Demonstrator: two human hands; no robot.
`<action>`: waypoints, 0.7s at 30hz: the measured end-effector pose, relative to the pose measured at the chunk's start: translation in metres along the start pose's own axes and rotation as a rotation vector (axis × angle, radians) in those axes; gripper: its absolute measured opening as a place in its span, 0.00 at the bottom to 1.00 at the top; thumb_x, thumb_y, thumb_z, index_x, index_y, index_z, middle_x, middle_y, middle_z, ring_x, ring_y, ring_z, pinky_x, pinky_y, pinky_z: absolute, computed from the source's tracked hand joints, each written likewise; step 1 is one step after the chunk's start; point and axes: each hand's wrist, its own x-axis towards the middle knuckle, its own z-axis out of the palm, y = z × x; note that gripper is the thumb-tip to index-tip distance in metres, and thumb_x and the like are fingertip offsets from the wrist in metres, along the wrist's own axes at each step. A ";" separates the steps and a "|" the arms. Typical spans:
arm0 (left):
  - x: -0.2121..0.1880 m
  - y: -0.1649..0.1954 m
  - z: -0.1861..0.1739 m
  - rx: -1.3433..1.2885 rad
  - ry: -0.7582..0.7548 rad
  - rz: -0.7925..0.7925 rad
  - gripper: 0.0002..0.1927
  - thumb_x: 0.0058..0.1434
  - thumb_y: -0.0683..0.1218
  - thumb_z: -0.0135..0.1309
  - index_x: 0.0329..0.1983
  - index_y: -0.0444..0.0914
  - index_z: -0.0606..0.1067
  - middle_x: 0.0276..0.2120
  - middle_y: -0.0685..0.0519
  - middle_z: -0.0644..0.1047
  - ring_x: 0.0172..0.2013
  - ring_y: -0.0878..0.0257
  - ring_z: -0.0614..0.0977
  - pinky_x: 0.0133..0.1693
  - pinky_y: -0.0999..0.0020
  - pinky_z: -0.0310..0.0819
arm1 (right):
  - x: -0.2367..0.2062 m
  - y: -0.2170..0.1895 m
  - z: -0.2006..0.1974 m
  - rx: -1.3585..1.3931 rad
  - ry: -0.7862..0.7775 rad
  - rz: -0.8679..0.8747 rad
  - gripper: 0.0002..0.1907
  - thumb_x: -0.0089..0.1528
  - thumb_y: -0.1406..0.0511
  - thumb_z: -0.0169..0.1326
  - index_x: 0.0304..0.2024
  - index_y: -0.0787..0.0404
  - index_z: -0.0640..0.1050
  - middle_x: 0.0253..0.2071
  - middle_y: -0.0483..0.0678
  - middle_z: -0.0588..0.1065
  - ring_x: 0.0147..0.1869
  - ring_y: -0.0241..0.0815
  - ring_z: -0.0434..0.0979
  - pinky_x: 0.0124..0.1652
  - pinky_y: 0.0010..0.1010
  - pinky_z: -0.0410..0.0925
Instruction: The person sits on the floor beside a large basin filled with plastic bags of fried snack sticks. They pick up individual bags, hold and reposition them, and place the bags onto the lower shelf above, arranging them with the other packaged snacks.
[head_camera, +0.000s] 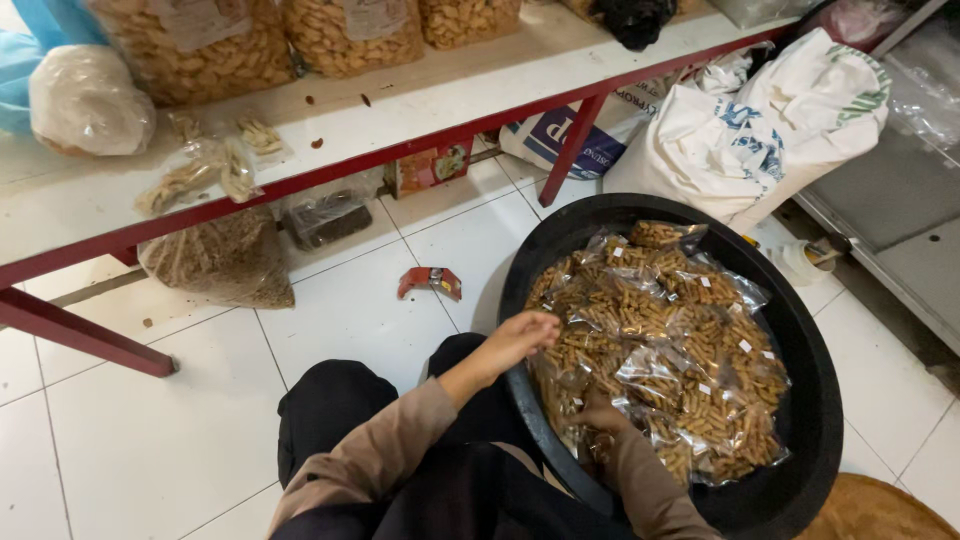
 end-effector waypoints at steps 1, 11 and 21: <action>0.006 0.008 0.004 -0.040 -0.002 -0.008 0.22 0.71 0.57 0.46 0.63 0.43 0.71 0.53 0.56 0.78 0.54 0.65 0.78 0.54 0.66 0.70 | 0.000 0.003 0.001 0.069 -0.012 0.125 0.48 0.49 0.56 0.72 0.67 0.59 0.66 0.56 0.52 0.75 0.58 0.50 0.76 0.47 0.40 0.75; 0.077 0.002 0.004 0.016 0.177 0.167 0.30 0.64 0.55 0.59 0.64 0.36 0.67 0.58 0.44 0.75 0.57 0.58 0.77 0.58 0.61 0.71 | 0.016 -0.044 0.027 0.474 0.488 -0.338 0.35 0.52 0.68 0.66 0.60 0.62 0.69 0.50 0.57 0.77 0.46 0.48 0.78 0.42 0.38 0.72; 0.067 -0.018 0.063 -0.773 -0.207 0.028 0.39 0.68 0.68 0.46 0.74 0.41 0.63 0.66 0.51 0.69 0.64 0.58 0.70 0.63 0.61 0.66 | -0.057 -0.151 0.038 -0.071 1.131 -0.867 0.25 0.78 0.58 0.34 0.76 0.58 0.63 0.81 0.60 0.48 0.84 0.53 0.47 0.77 0.41 0.45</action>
